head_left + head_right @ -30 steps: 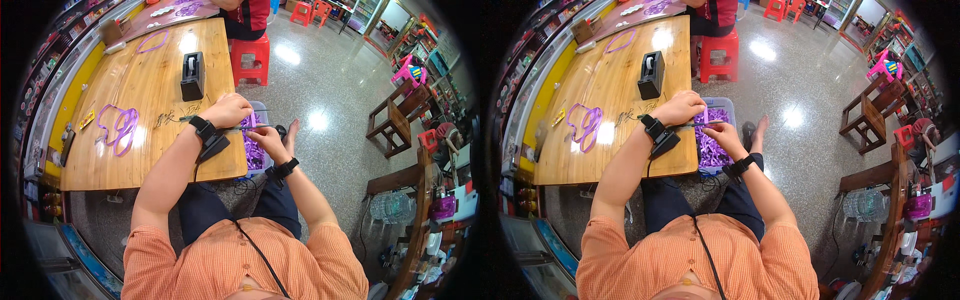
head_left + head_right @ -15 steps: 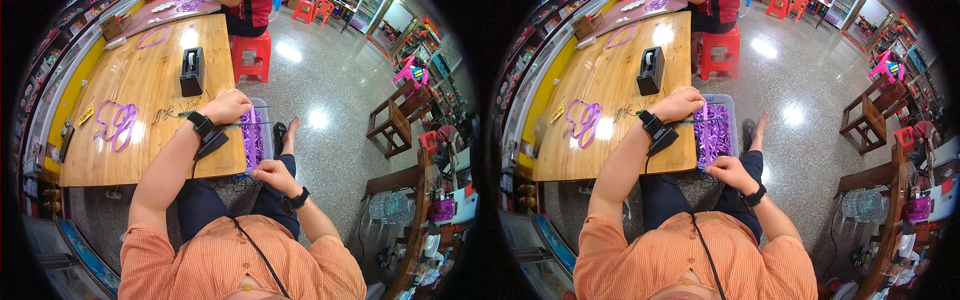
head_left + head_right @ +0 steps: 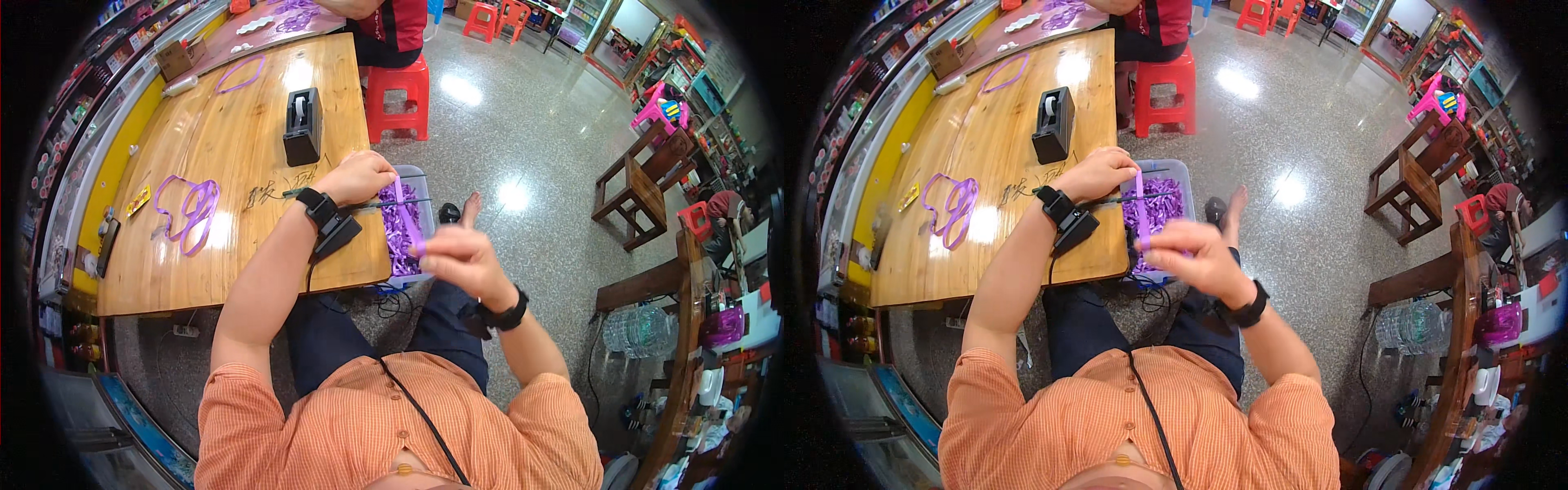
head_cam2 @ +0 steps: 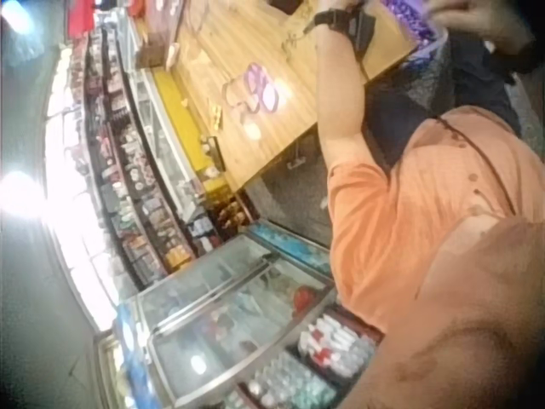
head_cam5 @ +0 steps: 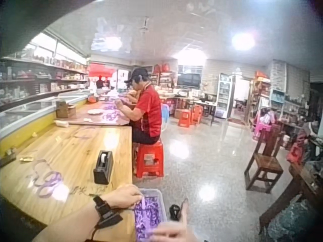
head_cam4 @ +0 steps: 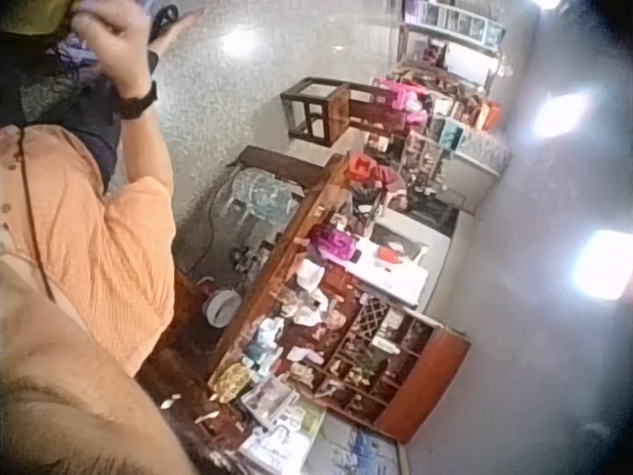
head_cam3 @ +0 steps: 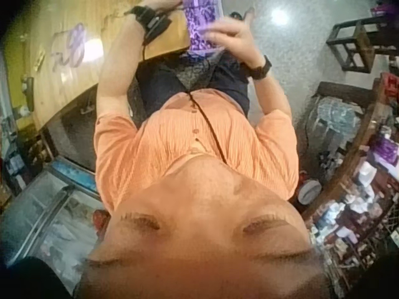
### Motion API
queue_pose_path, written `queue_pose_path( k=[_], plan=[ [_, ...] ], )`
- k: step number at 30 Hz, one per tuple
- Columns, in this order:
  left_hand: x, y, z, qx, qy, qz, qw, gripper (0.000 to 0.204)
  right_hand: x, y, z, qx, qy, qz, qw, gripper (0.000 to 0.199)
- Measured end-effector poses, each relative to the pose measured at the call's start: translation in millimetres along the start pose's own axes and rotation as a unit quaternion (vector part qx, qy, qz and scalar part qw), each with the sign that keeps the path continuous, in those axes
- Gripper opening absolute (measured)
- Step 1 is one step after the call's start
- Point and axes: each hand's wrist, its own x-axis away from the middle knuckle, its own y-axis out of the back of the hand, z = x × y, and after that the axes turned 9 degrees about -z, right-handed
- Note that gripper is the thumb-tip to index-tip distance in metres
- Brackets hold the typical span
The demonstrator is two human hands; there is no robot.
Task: Bundling purple plastic strips using hands and a tape dispenser.
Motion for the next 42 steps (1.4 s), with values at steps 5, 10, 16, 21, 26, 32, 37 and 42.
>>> queue_pose_path(
  k=[5,10,16,21,26,32,37,42],
  plan=[
    [0,2,3,-0.013,-0.016,0.003,1.0,0.027,-81,10,-8,-0.005,0.022,-0.125,0.992,0.029],
    [0,-1,1,0.059,0.055,-0.042,0.996,0.028,-135,4,-59,-0.089,-0.101,-0.161,0.978,0.034],
    [7,10,-10,0.115,0.148,-0.102,0.977,0.027,-148,-3,-98,-0.078,-0.173,-0.174,0.966,0.035],
    [9,12,-8,0.117,0.133,-0.105,0.979,0.025,-148,-6,-109,-0.064,-0.192,-0.158,0.966,0.034],
    [8,5,-3,0.11,0.087,-0.114,0.983,0.024,-143,-7,-115,-0.069,-0.233,-0.16,0.957,0.033],
    [6,0,0,0.035,-0.01,-0.048,0.998,0.025,-132,3,-131,-0.223,-0.383,-0.082,0.893,0.025],
    [3,-2,-3,-0.009,-0.004,-0.063,0.998,0.029,-99,6,-141,-0.234,-0.335,-0.043,0.912,0.035],
    [0,0,-1,-0.008,0.016,-0.03,0.999,0.033,-65,-16,-139,-0.306,-0.288,0.024,0.907,0.036]
  ],
)
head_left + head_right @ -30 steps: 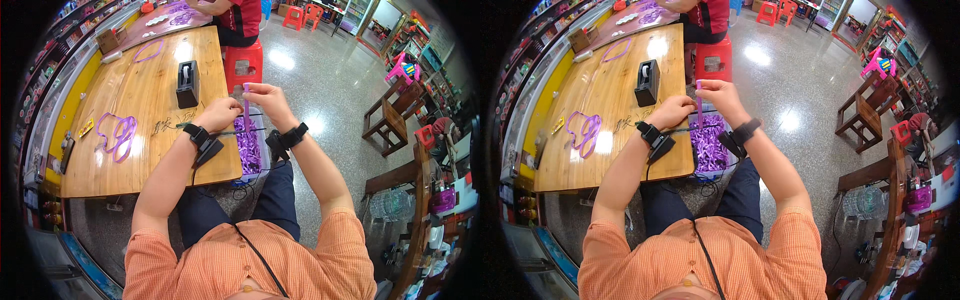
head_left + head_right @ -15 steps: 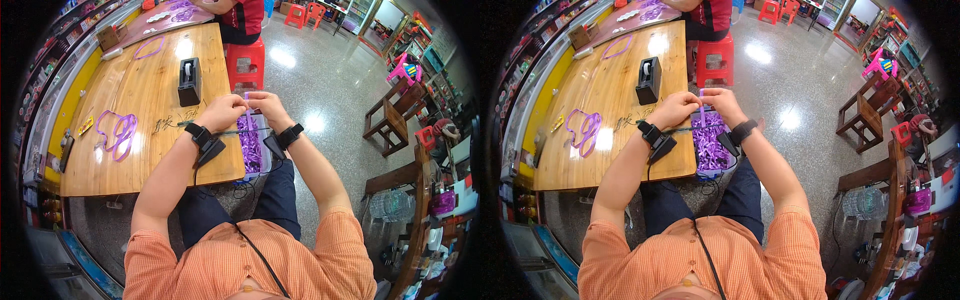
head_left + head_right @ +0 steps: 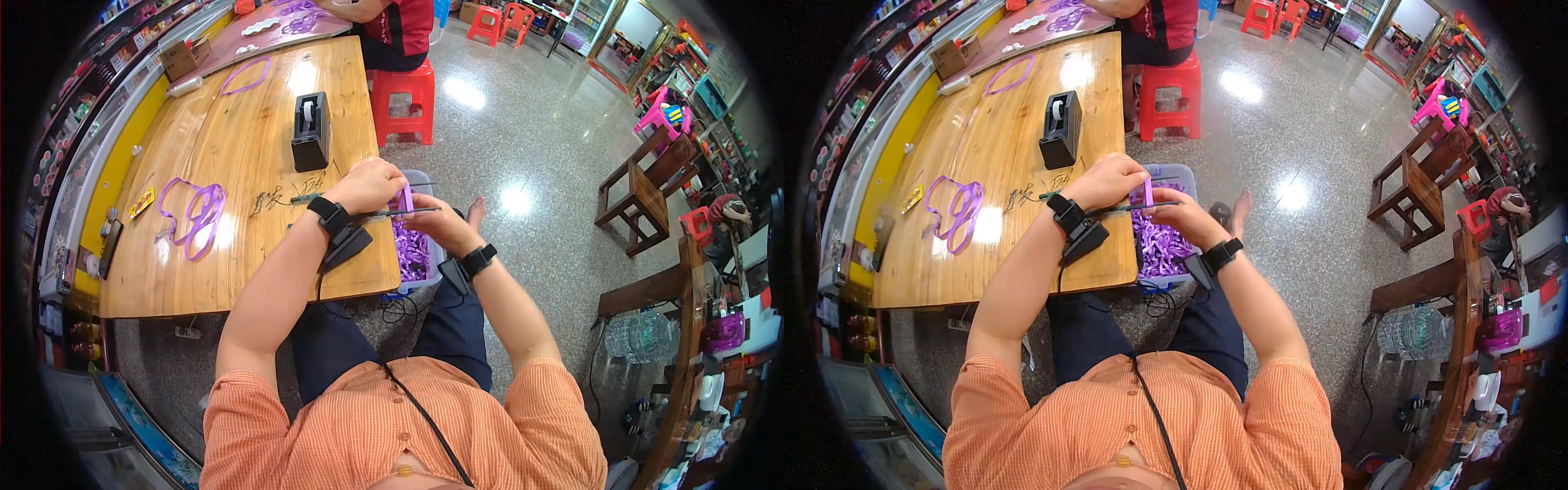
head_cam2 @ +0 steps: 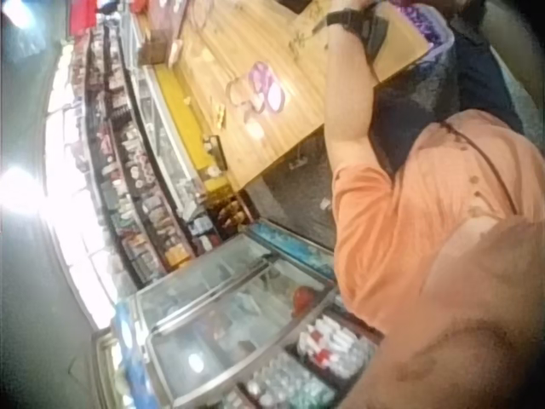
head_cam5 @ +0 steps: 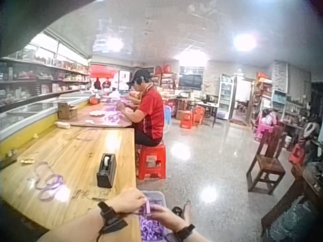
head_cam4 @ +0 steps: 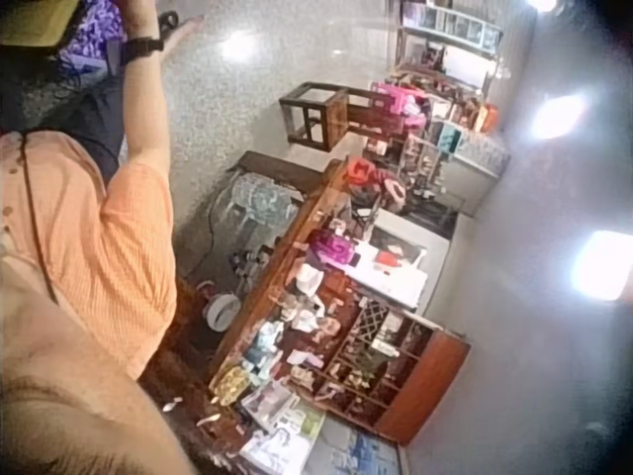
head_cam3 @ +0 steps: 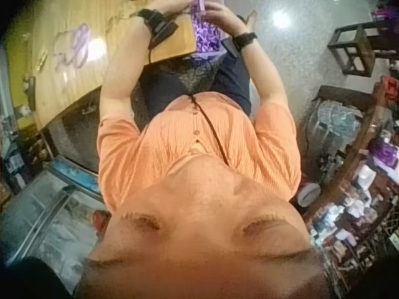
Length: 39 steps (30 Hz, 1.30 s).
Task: Bundling purple plastic strips using hands and a tape dispenser.
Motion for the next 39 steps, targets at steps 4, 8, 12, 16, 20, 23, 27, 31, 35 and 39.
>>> queue_pose_path(
  k=[4,8,12,16,20,23,27,31,35,39],
  plan=[
    [1,-1,-1,-0.004,0.007,0.0,1.0,0.033,16,-13,-9,0.03,0.007,-0.082,0.996,0.024],
    [0,-1,-3,-0.007,0.004,0.002,1.0,0.033,25,-10,-10,0.034,-0.011,-0.094,0.995,0.023],
    [4,-1,-3,0.007,0.002,-0.018,1.0,0.031,33,-19,-6,0.038,0.024,-0.117,0.992,0.021],
    [12,-3,-8,0.037,-0.002,-0.089,0.995,0.029,39,-31,5,0.072,0.037,-0.12,0.99,0.019],
    [27,10,-35,-0.009,0.056,-0.118,0.991,0.028,43,-35,7,0.052,0.044,-0.131,0.989,0.019],
    [32,19,-42,0.089,0.212,0.12,0.966,0.031,46,-40,8,0.02,0.041,-0.138,0.989,0.018],
    [35,21,-29,0.274,0.274,0.156,0.909,0.035,50,-47,12,0.016,0.035,-0.151,0.988,0.017],
    [36,21,-35,0.347,0.301,0.207,0.864,0.03,48,-44,11,0.017,0.026,-0.16,0.987,0.018],
    [37,17,-36,0.39,0.303,0.204,0.845,0.028,48,-46,15,0.032,0.024,-0.16,0.986,0.019],
    [39,14,-32,0.393,0.3,0.197,0.846,0.029,46,-44,25,0.064,0.019,-0.157,0.985,0.02]
  ],
)
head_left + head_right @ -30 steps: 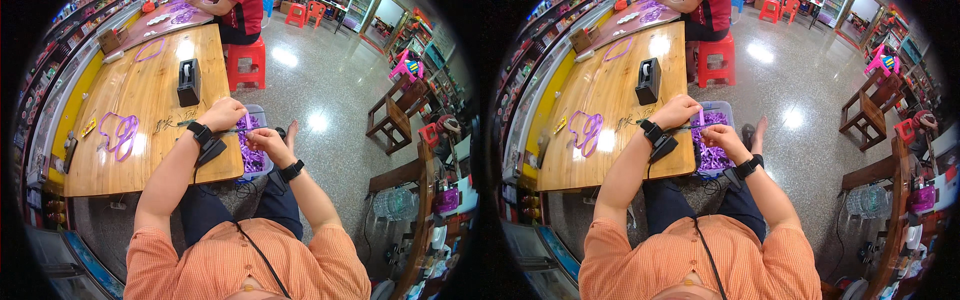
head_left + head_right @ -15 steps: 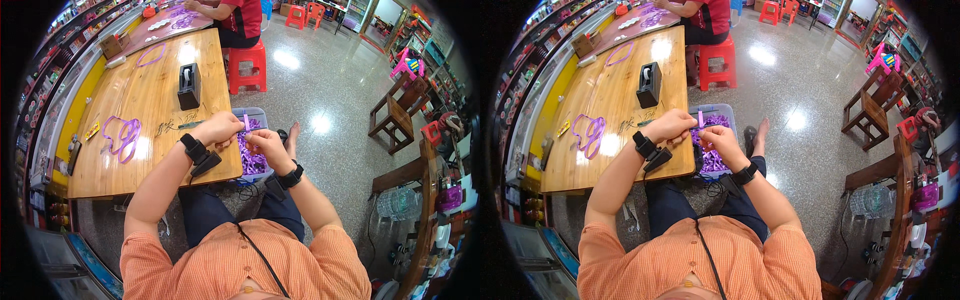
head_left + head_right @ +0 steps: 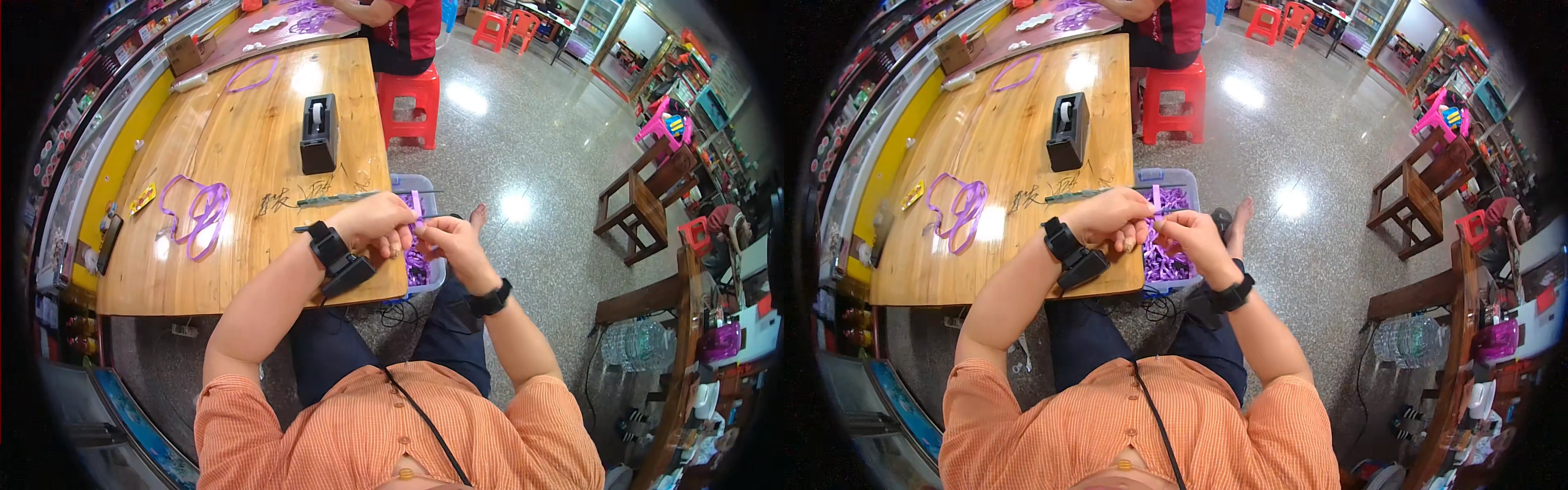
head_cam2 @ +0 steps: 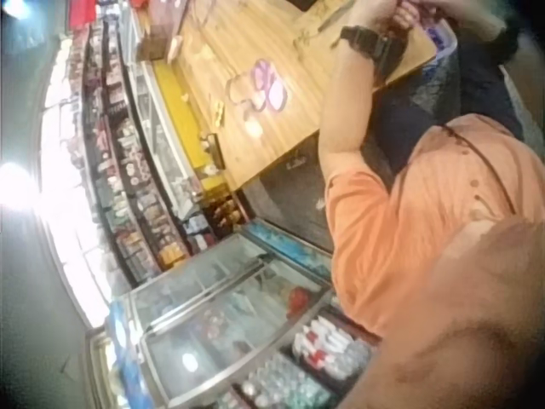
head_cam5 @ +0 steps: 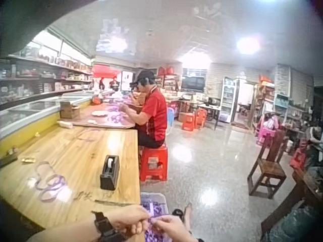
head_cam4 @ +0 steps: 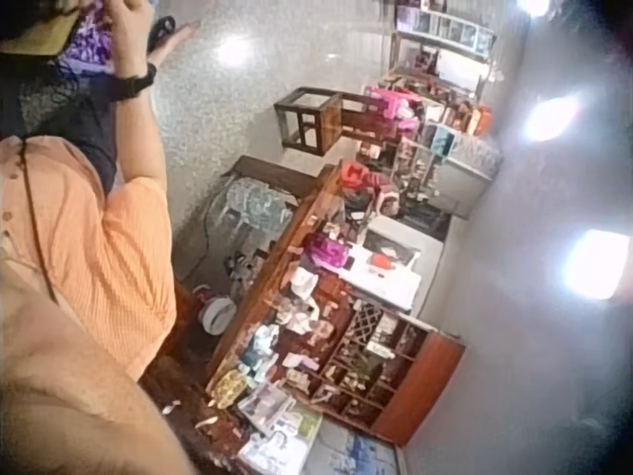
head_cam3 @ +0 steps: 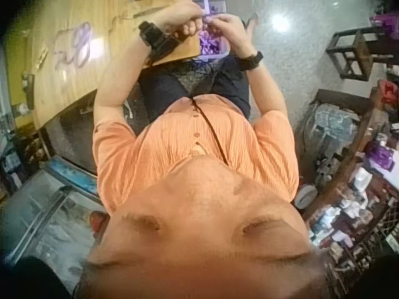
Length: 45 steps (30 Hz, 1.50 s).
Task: Bundling purple plastic strips using hands and a tape dispenser.
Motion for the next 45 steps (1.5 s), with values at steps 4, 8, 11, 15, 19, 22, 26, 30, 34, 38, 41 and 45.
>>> queue_pose_path(
  k=[4,8,11,15,19,22,26,30,34,38,41,45],
  plan=[
    [-9,5,14,0.0,-0.022,0.015,1.0,0.03,-4,4,47,0.154,0.015,0.003,0.988,0.019],
    [0,-2,10,-0.013,-0.05,-0.023,0.998,0.028,-45,-40,99,0.221,0.069,0.039,0.972,0.021],
    [1,-3,13,-0.003,-0.025,-0.029,0.999,0.022,-98,-85,110,0.245,0.081,0.079,0.963,0.022],
    [1,-7,15,0.039,-0.036,-0.033,0.998,0.027,-142,-134,117,0.221,0.02,0.068,0.973,0.021],
    [-13,-4,27,-0.011,-0.053,-0.01,0.998,0.045,-170,-153,111,0.251,-0.041,0.039,0.966,0.018],
    [-20,-2,34,-0.006,-0.043,0.003,0.999,0.044,-169,-164,111,0.223,-0.085,0.035,0.971,0.018],
    [-16,-5,29,0.019,-0.067,-0.015,0.997,0.043,-169,-168,111,0.191,-0.101,0.026,0.976,0.016],
    [-10,-2,25,-0.002,-0.07,-0.005,0.998,0.038,-156,-167,124,0.134,-0.055,0.03,0.989,0.016],
    [-15,-2,30,-0.043,-0.066,0.003,0.997,0.037,-130,-162,111,0.155,-0.091,0.076,0.981,0.016],
    [3,-2,27,0.019,-0.047,0.02,0.999,0.036,-113,-152,92,0.147,-0.166,0.089,0.971,0.019],
    [5,-3,25,-0.003,-0.037,0.013,0.999,0.035,-114,-157,83,0.191,-0.18,0.056,0.963,0.016],
    [7,-5,22,-0.009,-0.04,0.007,0.999,0.037,-120,-147,84,0.213,-0.177,0.063,0.959,0.015]
  ],
)
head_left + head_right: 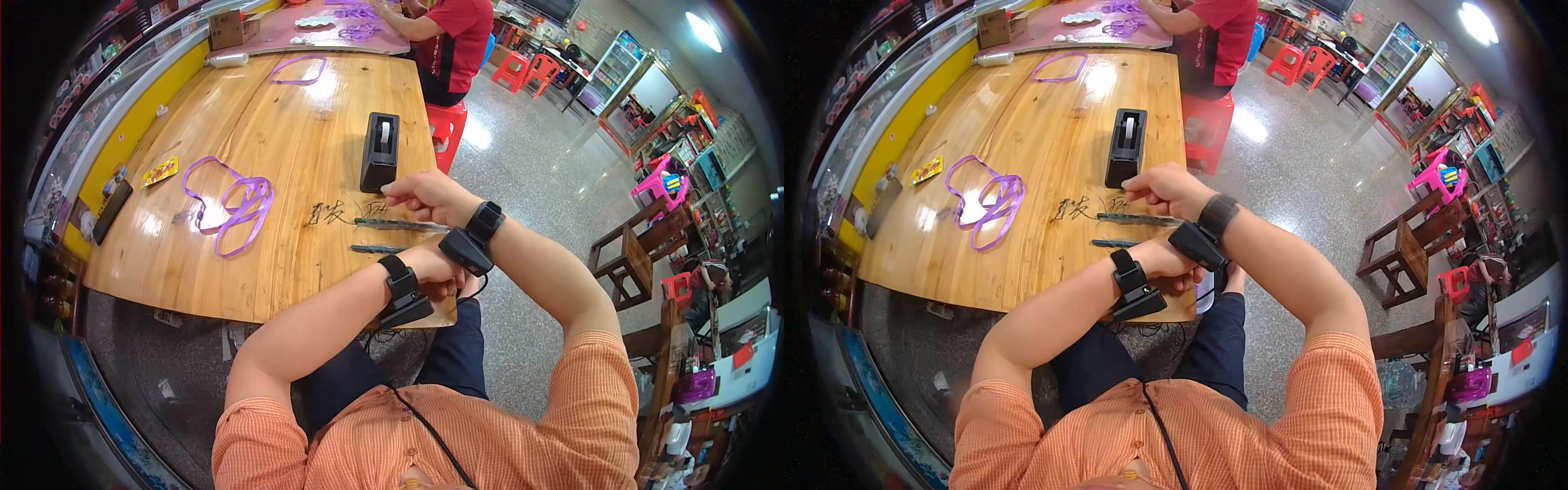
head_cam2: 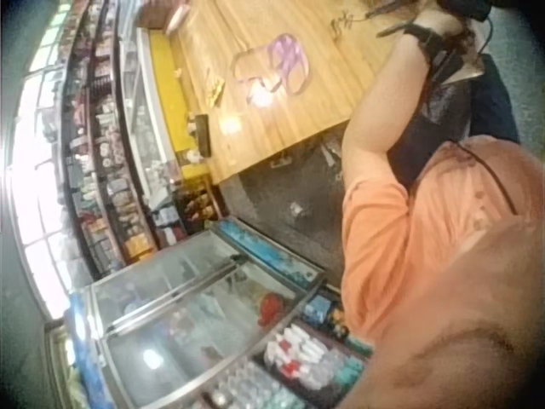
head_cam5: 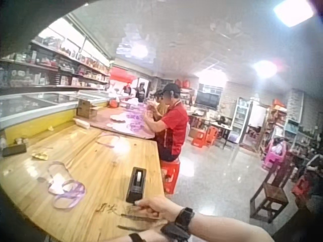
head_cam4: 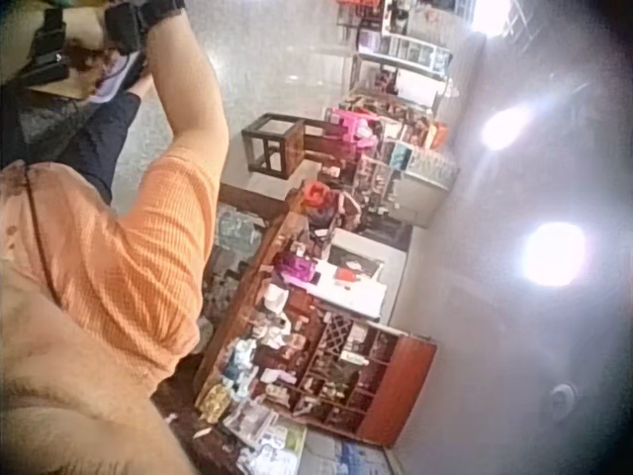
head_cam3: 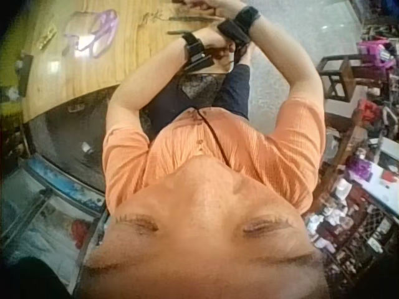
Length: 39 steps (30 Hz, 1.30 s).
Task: Bundling purple plastic strips using hands and a tape dispenser.
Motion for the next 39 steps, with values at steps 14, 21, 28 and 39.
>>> queue_pose_path(
  k=[14,21,28,39],
  plan=[
    [-7,4,-9,-0.026,-0.016,-0.001,1.0,0.024,50,135,-40,0.328,0.192,0.118,0.917,0.02],
    [-6,2,-8,0.001,-0.024,0.001,1.0,0.021,48,134,-41,0.429,0.229,0.119,0.866,0.027],
    [-3,1,-12,-0.003,-0.007,-0.003,1.0,0.021,54,126,-38,0.5,0.216,0.059,0.837,0.029],
    [-7,1,-11,-0.003,-0.008,-0.01,1.0,0.021,55,134,-65,0.411,0.488,0.047,0.769,0.018]
  ],
)
